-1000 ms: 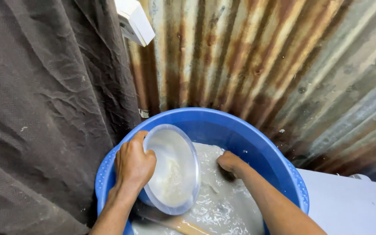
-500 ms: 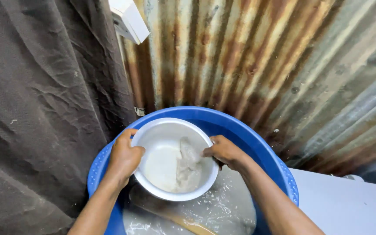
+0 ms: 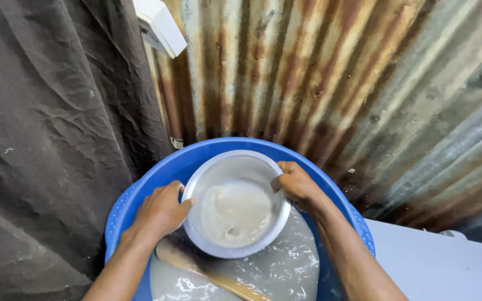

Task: The person washes a white plastic bowl and a wooden spoon in a blue basin filled with soapy water. They use a purple sponge to scrub the inside and outside of the bowl, then rinse it. Afterward, they scrub the wooden spoon with the sponge and rinse it as well.

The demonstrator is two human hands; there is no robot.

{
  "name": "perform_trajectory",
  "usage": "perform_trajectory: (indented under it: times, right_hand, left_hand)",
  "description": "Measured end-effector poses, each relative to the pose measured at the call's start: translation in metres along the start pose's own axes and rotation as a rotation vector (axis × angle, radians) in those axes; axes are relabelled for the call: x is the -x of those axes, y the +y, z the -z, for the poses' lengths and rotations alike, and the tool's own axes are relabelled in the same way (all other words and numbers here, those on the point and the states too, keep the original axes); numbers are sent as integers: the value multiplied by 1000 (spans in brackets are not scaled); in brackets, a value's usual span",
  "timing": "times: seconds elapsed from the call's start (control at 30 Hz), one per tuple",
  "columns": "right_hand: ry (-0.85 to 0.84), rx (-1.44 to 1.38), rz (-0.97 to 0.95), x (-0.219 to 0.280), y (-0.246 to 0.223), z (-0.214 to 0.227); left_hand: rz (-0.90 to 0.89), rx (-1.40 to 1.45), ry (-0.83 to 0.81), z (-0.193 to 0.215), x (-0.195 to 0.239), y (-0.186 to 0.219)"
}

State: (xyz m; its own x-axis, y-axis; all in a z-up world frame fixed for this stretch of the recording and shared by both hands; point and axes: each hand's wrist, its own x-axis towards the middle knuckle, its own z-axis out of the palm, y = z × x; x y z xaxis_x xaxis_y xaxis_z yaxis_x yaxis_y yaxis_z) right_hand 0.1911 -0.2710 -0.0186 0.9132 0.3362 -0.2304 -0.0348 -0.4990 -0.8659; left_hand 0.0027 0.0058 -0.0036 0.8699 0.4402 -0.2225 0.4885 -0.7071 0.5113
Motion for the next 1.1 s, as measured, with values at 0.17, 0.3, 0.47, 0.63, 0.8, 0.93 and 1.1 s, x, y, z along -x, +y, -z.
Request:
perform_trajectory:
  times: [0.17, 0.3, 0.47, 0.63, 0.8, 0.93, 1.1]
  right_hand:
    - [24, 125, 199, 21, -24, 1]
    - [220, 206, 602, 13, -12, -2]
    - [347, 306, 870, 20, -13, -7]
    - [514, 528, 1288, 45, -34, -13]
    - [692, 661, 1587, 107, -71, -48]
    - [617, 701, 1657, 123, -69, -64]
    - [618, 891, 1669, 127, -53, -80]
  left_hand:
    - [17, 5, -28, 8, 10, 9]
    - [37, -16, -10, 10, 11, 10]
    - [58, -64, 40, -6, -20, -10]
    - [21, 141, 159, -16, -50, -24]
    - [100, 1280, 75, 0, -20, -6]
    - [-23, 1705, 62, 3, -22, -32]
    - [-7, 1829, -57, 8, -22, -36]
